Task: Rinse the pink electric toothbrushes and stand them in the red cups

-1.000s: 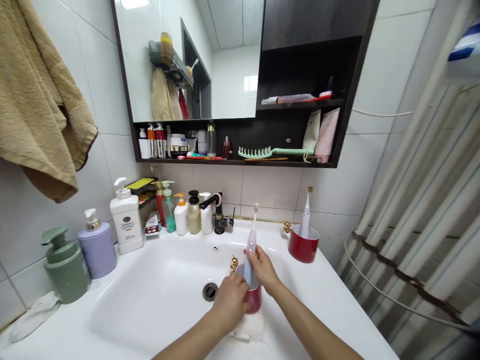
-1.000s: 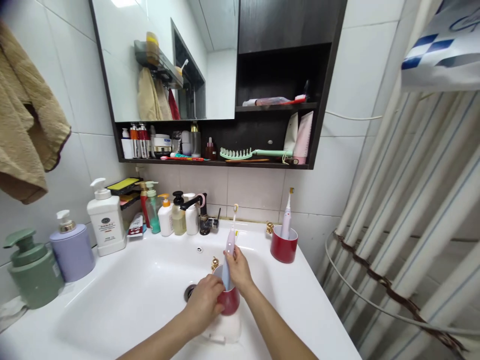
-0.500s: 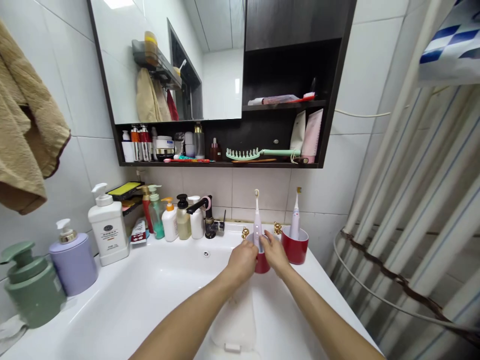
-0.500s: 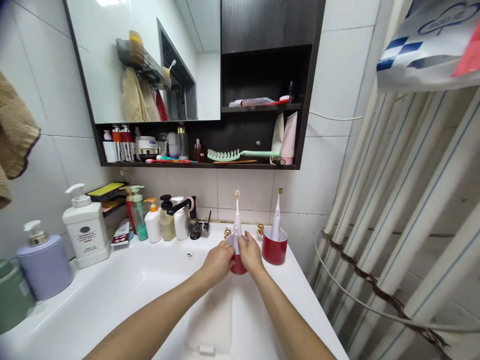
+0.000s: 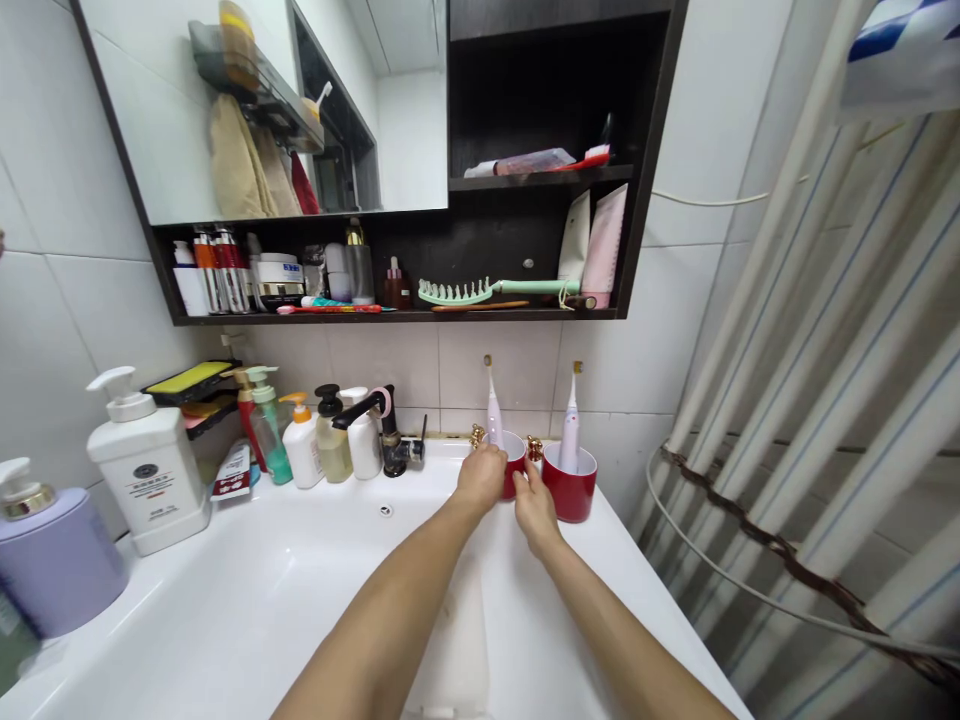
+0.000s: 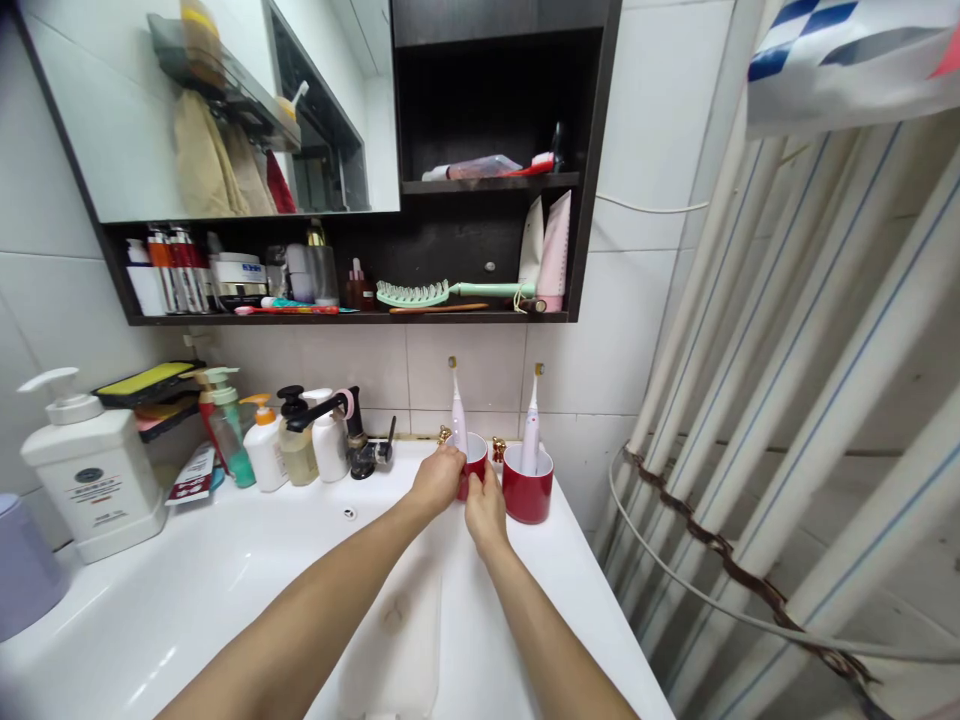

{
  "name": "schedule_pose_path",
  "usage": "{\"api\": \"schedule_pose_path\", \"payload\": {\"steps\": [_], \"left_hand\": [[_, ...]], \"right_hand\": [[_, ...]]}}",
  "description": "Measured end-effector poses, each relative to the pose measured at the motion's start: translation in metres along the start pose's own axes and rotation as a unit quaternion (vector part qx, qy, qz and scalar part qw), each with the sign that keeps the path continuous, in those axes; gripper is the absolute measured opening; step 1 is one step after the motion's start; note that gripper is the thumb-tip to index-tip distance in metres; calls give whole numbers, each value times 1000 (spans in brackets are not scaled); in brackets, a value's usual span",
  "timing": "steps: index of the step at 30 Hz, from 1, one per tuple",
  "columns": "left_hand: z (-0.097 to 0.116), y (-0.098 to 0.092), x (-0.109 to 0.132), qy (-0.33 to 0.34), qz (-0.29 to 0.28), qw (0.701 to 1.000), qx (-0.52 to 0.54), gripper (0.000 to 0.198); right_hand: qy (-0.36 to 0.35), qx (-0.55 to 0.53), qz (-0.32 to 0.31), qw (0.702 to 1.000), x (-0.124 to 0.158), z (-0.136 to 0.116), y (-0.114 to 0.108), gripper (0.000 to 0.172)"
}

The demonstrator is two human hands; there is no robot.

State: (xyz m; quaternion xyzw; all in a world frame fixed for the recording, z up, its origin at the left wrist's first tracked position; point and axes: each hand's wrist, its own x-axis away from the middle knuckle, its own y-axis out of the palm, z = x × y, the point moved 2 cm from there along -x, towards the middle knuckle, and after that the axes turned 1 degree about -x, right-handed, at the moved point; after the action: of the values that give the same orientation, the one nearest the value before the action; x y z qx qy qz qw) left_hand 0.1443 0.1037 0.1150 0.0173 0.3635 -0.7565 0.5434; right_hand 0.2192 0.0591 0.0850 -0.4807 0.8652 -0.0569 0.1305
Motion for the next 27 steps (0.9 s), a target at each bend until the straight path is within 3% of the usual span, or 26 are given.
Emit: {"api": "schedule_pose_path", "payload": {"steps": [5,10,14,17,20,23,25,27], "left_hand": [[1,1,-3,10,6,1000,-6,17],[14,-18,9,26,67,997,-1,37],[30,-42,33,-57,119,978,163,54],[54,-59,57,-37,91,933,346,75],[78,-72,79,-3,40,888,459,81],[93,-80,94,7,12,861,509,84],[97,-83,100,6,9,854,521,84],[97,-84,104,-12,12,853,521,71]], "right_hand": [[3,-7,1,1000,-4,4,1,53],[-26,-23,16,999,11,-3,-5,55],[-88,-63,6,994,35,-33,-12,56],[-149,-120,-28,981,58,-69,-17,60],[-199,-235,-96,947,82,-102,-20,62],[-202,-303,-147,920,99,-118,-21,64],[-183,-310,-145,922,104,-120,-22,61],[-153,-293,-123,936,105,-119,-22,43]]}}
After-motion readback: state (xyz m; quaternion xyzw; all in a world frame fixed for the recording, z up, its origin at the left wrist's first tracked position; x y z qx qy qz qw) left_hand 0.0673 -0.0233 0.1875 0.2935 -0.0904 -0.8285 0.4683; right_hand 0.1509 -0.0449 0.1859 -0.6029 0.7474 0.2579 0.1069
